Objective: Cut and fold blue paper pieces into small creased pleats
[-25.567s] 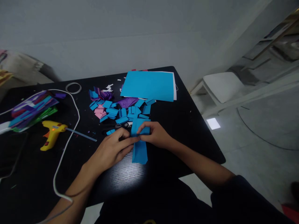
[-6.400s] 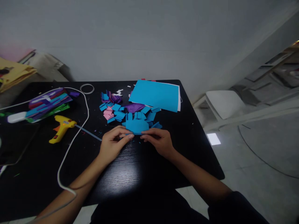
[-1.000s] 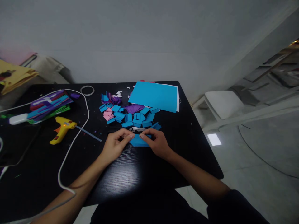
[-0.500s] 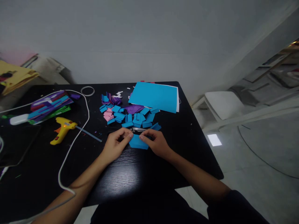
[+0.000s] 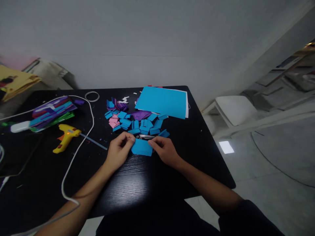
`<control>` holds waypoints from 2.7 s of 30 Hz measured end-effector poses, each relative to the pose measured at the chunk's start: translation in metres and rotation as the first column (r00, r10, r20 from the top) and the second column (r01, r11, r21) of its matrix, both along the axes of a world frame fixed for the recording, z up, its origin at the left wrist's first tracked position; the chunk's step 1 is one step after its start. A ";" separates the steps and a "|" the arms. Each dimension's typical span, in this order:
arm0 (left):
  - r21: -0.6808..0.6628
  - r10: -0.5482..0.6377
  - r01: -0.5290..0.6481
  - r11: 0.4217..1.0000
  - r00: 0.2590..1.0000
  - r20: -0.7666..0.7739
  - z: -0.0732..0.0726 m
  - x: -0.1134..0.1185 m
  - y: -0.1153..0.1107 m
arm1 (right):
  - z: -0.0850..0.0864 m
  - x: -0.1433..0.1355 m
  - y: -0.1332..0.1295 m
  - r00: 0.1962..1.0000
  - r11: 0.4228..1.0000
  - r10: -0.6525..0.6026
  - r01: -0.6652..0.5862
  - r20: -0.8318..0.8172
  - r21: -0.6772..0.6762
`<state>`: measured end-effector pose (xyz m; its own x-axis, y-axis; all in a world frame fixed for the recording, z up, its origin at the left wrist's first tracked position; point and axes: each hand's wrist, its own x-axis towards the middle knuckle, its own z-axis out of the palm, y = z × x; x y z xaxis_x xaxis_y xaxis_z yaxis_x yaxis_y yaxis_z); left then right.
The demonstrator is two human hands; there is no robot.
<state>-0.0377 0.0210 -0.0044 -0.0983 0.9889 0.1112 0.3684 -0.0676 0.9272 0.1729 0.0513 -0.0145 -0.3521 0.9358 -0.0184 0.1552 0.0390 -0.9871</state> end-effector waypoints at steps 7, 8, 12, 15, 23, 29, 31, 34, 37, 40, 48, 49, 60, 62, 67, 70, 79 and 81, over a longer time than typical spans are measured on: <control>-0.044 0.008 -0.005 0.999 0.998 0.067 0.002 0.003 0.000 | -0.001 0.001 -0.001 0.994 0.993 0.094 -0.098 -0.058 -0.062; -0.050 0.005 -0.001 0.999 0.997 0.080 0.002 0.004 0.000 | -0.002 0.000 -0.002 0.988 0.987 0.139 -0.144 -0.068 -0.067; -0.094 -0.105 0.118 0.989 0.986 0.129 0.001 0.006 -0.001 | -0.008 -0.004 -0.006 0.977 0.984 0.155 -0.166 -0.149 -0.064; -0.116 -0.212 0.227 0.967 0.969 0.130 0.001 0.009 -0.002 | -0.012 -0.007 -0.006 0.967 0.989 0.117 -0.134 -0.227 -0.064; -0.153 -0.245 0.282 0.947 0.943 0.224 -0.006 0.011 -0.004 | -0.009 -0.004 -0.001 0.961 0.993 0.028 -0.058 -0.276 -0.099; -0.077 -0.121 0.139 0.987 0.970 0.211 -0.007 0.007 -0.002 | -0.007 -0.005 -0.001 0.942 0.978 -0.048 -0.023 -0.333 -0.205; -0.059 -0.075 0.084 0.995 0.987 0.145 -0.005 0.006 -0.001 | -0.007 -0.006 -0.002 0.944 0.976 -0.041 -0.032 -0.326 -0.214; -0.045 -0.049 0.053 0.998 0.995 0.088 -0.002 0.004 -0.001 | -0.009 -0.005 -0.002 0.961 0.988 -0.034 -0.009 -0.276 -0.155; -0.028 -0.080 0.082 0.996 0.993 0.084 -0.004 0.004 -0.002 | -0.009 -0.005 -0.002 0.970 0.994 -0.068 0.047 -0.233 -0.096; -0.022 -0.110 0.112 0.993 0.991 0.075 -0.005 0.005 -0.003 | -0.010 -0.005 -0.002 0.970 0.995 -0.063 0.042 -0.235 -0.095; 0.010 -0.107 0.106 0.994 0.987 0.119 -0.004 0.006 -0.004 | -0.010 -0.008 -0.003 0.946 0.985 -0.094 0.043 -0.310 -0.169; 0.010 -0.104 0.103 0.995 0.988 0.118 -0.005 0.006 -0.004 | -0.009 -0.008 -0.003 0.943 0.983 -0.106 0.052 -0.316 -0.174; -0.060 -0.116 0.137 0.989 0.954 0.277 -0.009 0.008 -0.004 | -0.007 -0.005 0.002 0.923 0.975 -0.193 0.142 -0.332 -0.171; -0.043 -0.117 0.136 0.990 0.947 0.298 -0.009 0.009 -0.004 | -0.007 -0.005 0.002 0.923 0.975 -0.193 0.142 -0.332 -0.172; 0.000 -0.112 0.118 0.993 0.946 0.305 -0.011 0.010 -0.004 | -0.005 -0.005 0.002 0.919 0.973 -0.196 0.139 -0.342 -0.185; 0.021 -0.108 0.107 0.994 0.948 0.299 -0.010 0.009 -0.004 | -0.004 -0.005 0.002 0.921 0.972 -0.199 0.142 -0.335 -0.187; 0.030 -0.130 0.127 0.991 0.953 0.275 -0.002 0.010 -0.005 | -0.002 -0.005 0.001 0.921 0.970 -0.165 0.085 -0.354 -0.229; 0.030 -0.118 0.114 0.993 0.959 0.257 -0.001 0.010 -0.005 | -0.002 -0.005 0.001 0.924 0.973 -0.142 0.063 -0.355 -0.224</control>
<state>-0.0276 0.0161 -0.0054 -0.0104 0.9937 0.1115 0.1063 -0.1098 0.9883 0.1679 0.0519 -0.0162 -0.2733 0.9566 -0.1011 -0.2260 -0.1660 -0.9599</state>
